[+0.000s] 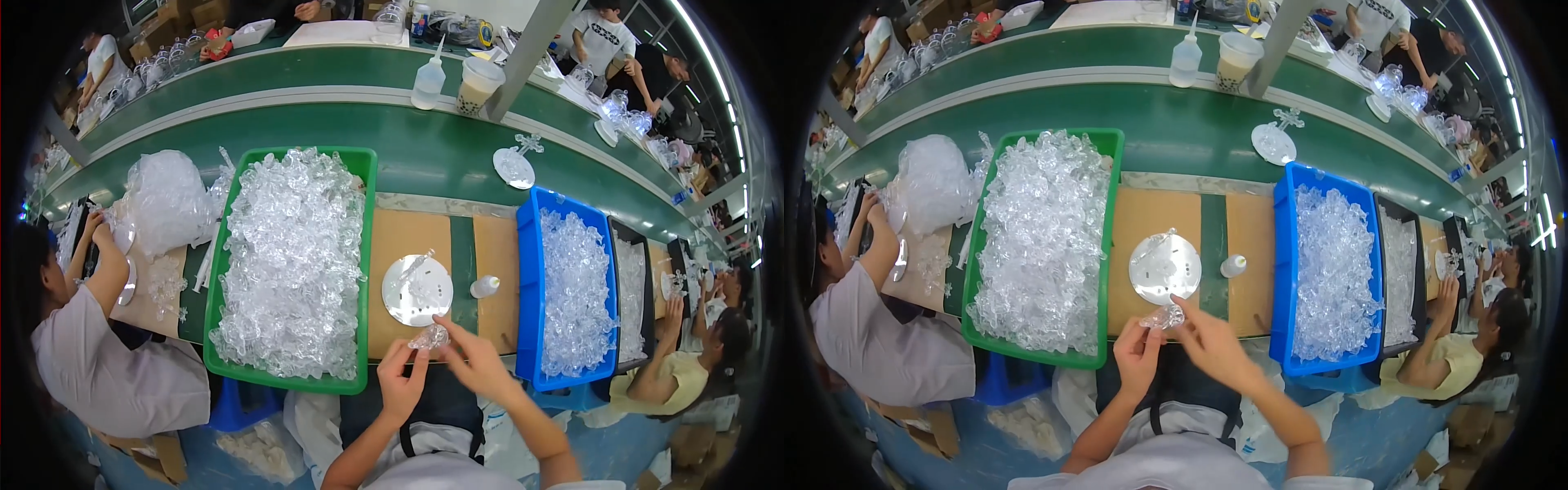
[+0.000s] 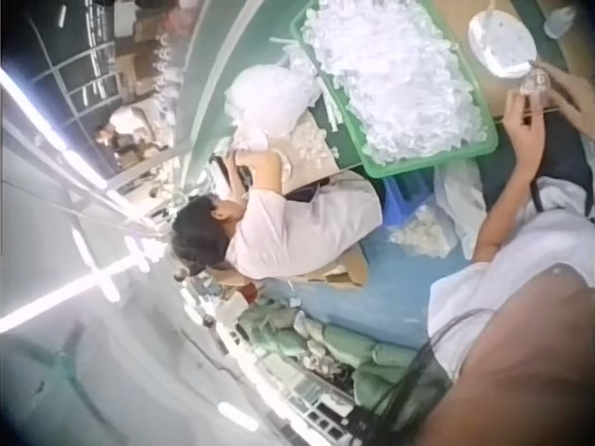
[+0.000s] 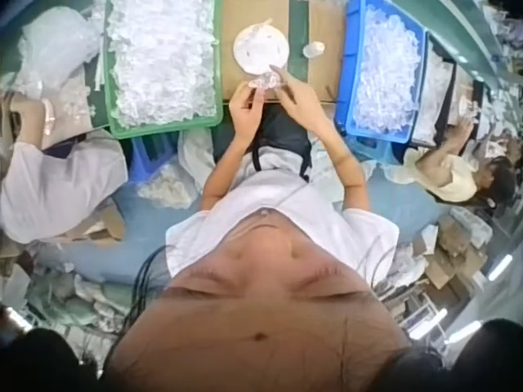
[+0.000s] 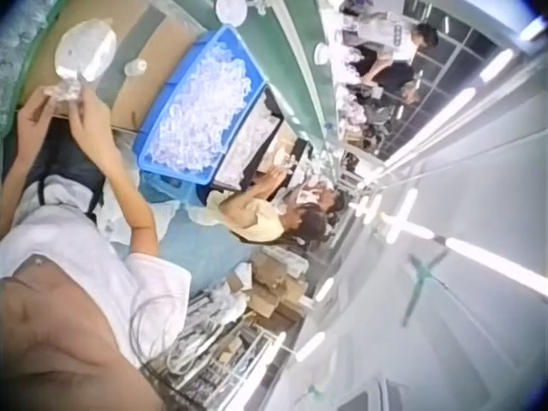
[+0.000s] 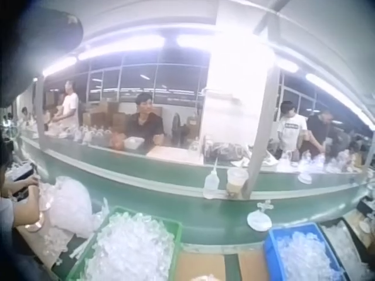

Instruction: Assembling decorative plastic items by applying glue to a base and attaching clear plastic components.

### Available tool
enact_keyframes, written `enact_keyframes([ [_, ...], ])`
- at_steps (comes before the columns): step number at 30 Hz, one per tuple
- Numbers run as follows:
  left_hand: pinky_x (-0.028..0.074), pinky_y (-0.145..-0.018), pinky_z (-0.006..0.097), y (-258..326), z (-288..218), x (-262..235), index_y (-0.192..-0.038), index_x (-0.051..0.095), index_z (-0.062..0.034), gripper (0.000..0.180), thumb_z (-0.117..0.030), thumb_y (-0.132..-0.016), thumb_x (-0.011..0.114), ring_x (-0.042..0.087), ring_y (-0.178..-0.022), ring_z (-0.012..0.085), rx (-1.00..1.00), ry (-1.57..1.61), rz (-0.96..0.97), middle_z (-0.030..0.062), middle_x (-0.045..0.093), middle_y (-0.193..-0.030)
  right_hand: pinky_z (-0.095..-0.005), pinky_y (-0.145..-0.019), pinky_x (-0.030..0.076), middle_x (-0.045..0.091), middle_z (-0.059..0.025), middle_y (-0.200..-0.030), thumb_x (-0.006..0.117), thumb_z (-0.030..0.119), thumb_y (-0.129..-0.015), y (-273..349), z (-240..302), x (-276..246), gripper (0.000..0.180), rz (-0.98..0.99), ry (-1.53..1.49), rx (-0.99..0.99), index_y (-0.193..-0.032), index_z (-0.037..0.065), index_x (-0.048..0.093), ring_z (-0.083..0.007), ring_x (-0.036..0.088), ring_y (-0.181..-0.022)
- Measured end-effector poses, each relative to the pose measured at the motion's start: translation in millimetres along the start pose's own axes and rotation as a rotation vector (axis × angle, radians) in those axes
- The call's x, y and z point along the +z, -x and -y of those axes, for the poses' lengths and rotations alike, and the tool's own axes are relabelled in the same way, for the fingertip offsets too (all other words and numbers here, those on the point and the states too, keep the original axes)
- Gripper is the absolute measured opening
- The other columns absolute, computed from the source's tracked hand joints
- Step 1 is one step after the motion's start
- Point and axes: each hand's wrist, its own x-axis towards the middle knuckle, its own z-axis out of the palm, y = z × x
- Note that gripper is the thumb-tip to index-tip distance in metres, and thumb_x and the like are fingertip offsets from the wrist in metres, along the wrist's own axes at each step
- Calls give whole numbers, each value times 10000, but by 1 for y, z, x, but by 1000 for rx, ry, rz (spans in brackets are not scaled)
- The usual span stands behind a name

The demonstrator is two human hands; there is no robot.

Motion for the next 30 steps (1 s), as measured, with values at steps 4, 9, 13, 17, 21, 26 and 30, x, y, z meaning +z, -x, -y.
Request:
enact_keyframes([
  [4,462,-642,294,-2,-15,0,-950,628,26,158,-56,-816,640,583,-701,215,206,-357,-92,102,567,-812,-300,-631,496,597,-161,-1068,706,66,-725,4,19,14,504,-316,322,-130,-1205,93,553,-256,610,-766],
  [9,464,-802,297,1,-13,2,-984,603,3,192,-21,-801,656,572,-954,233,241,-373,-16,126,561,-1051,-301,-640,503,619,-117,-1012,658,-1,-723,3,-12,24,434,-276,214,-212,-1146,71,595,-229,616,-793],
  [13,450,-924,311,-4,2,2,-1205,453,6,374,53,-852,570,522,-1119,188,-103,415,71,90,555,-1144,-280,-720,501,624,-88,-1018,623,-31,-736,-13,-24,6,402,-40,-315,-165,-1131,39,594,-177,606,-899],
  [17,488,-825,293,-1,33,-4,-1152,531,18,374,43,-796,642,588,-1005,166,-133,311,57,108,604,-1072,-273,-831,491,595,-77,-1104,622,-34,-765,-20,-31,8,429,-26,-732,-84,-1184,2,538,-163,569,-1031],
  [21,476,-864,314,-11,46,5,-1163,530,18,390,69,-788,625,592,-1032,244,206,-248,-153,111,611,-1061,-257,-800,505,580,-93,-1085,696,24,-773,-22,-33,39,451,-149,-813,171,-1188,-8,522,-138,584,-943],
  [26,389,-972,411,-37,47,-5,-1124,569,13,319,0,-807,604,468,-1193,378,392,-596,-50,219,504,-1247,-255,-681,520,633,-84,-911,740,77,-751,-54,-45,49,377,-368,-540,196,-1078,-15,577,-116,606,-801],
  [30,294,-1034,494,-34,66,-26,-1156,572,5,323,-79,-846,540,351,-1277,413,420,-924,154,237,439,-1320,-252,-636,505,658,-116,-836,757,143,-744,-71,-28,47,319,-381,-194,173,-952,-22,579,-108,626,-731],
])
